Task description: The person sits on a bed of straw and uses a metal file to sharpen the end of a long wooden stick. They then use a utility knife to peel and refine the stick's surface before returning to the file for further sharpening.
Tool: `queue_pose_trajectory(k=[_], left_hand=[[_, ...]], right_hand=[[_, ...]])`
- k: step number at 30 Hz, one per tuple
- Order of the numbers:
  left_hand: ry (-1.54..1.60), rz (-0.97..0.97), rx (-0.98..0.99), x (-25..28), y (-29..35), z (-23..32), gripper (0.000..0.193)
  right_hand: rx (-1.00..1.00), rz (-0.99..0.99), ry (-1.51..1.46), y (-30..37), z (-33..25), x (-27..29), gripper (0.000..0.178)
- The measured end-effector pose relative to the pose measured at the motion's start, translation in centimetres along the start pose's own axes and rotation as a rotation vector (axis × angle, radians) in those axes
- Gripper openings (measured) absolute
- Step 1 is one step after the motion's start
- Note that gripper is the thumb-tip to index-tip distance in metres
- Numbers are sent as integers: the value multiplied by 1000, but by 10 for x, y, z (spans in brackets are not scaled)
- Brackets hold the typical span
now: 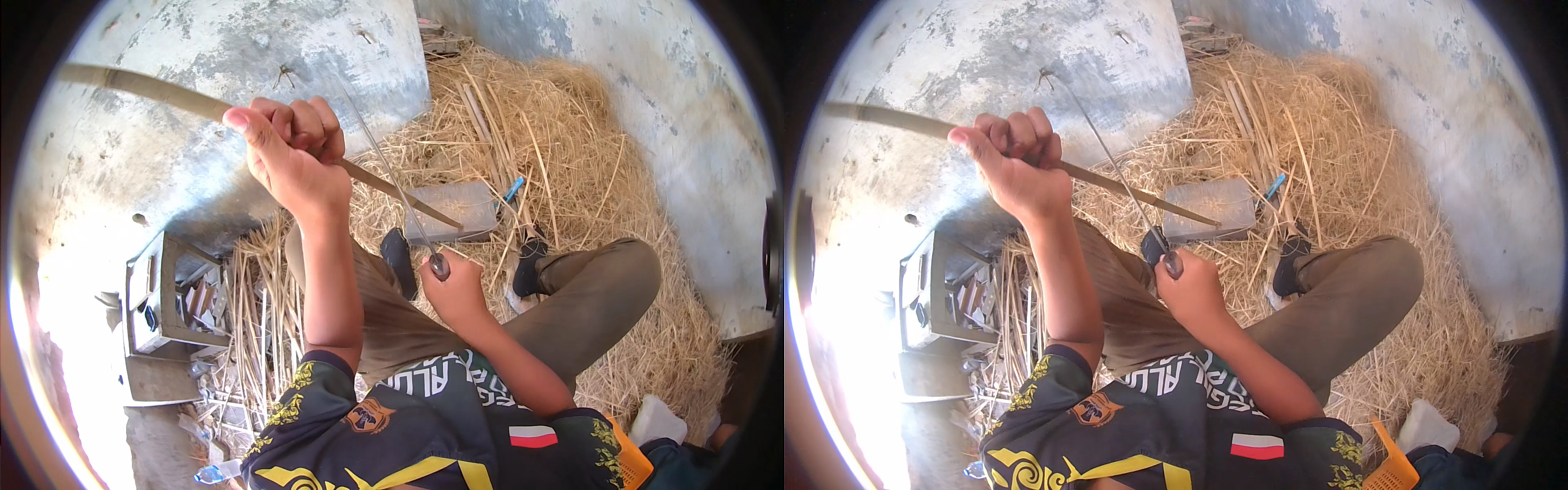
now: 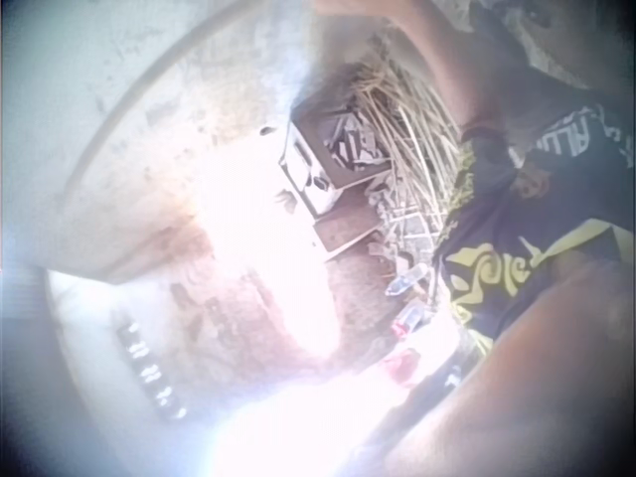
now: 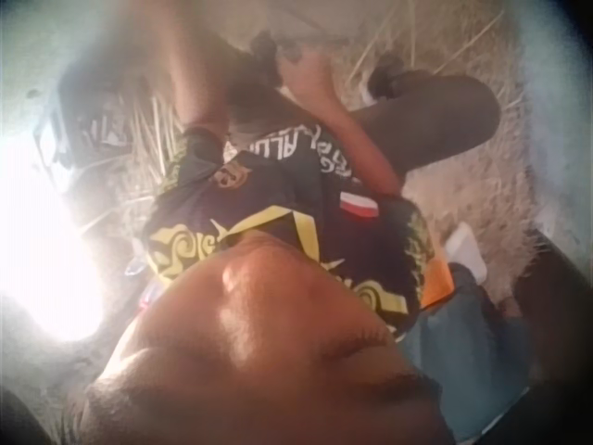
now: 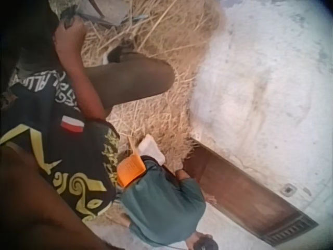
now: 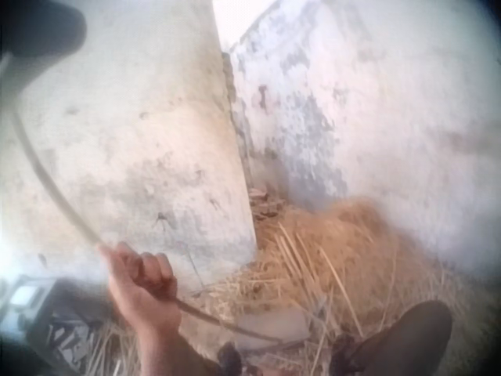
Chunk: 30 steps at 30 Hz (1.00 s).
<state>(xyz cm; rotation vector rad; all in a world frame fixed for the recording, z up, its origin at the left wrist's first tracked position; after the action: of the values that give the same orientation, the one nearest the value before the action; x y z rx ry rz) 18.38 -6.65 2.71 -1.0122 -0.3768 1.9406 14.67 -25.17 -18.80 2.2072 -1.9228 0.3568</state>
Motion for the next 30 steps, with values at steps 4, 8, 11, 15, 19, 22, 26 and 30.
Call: queue_pose_trajectory(k=[4, 8, 11, 15, 19, 22, 26, 30], left_hand=[[25, 54, 9, 6, 8, 4, 63], [-4, 87, 10, 9, 1, 2, 64], [-25, 67, -62, 7, 3, 8, 65], [-83, -25, -117, 12, -6, -7, 64], [-46, 44, -21, 21, -13, -17, 65], [-75, 34, -40, 27, -23, -23, 66], [-85, -55, -44, 11, -40, -37, 67], [-65, -22, -55, 4, -42, -41, 69]], right_hand=[[-17, 13, 124, -7, 35, -2, 28], [-10, 39, 135, -2, 4, 3, 28], [-10, 13, 162, 0, -13, 1, 28], [-119, -12, 149, -22, 54, -14, 27], [-156, -41, 177, -37, 64, -19, 28], [-77, -29, 93, -35, 31, -25, 28], [-37, 49, -68, -48, 24, -39, 30], [-173, 6, -97, -58, 73, -50, 32]])
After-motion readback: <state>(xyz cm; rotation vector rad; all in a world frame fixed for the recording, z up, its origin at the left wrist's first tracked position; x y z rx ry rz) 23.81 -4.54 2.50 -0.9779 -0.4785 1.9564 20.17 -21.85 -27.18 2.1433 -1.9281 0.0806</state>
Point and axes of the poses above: each hand's wrist, its own y-axis away from the middle knuckle, its own x-axis out of the back of the hand, z = x × y, the point moved 7 cm from there along -y, towards the middle knuckle, and after that the axes turned 1 degree about -y, right-handed, at the moved point
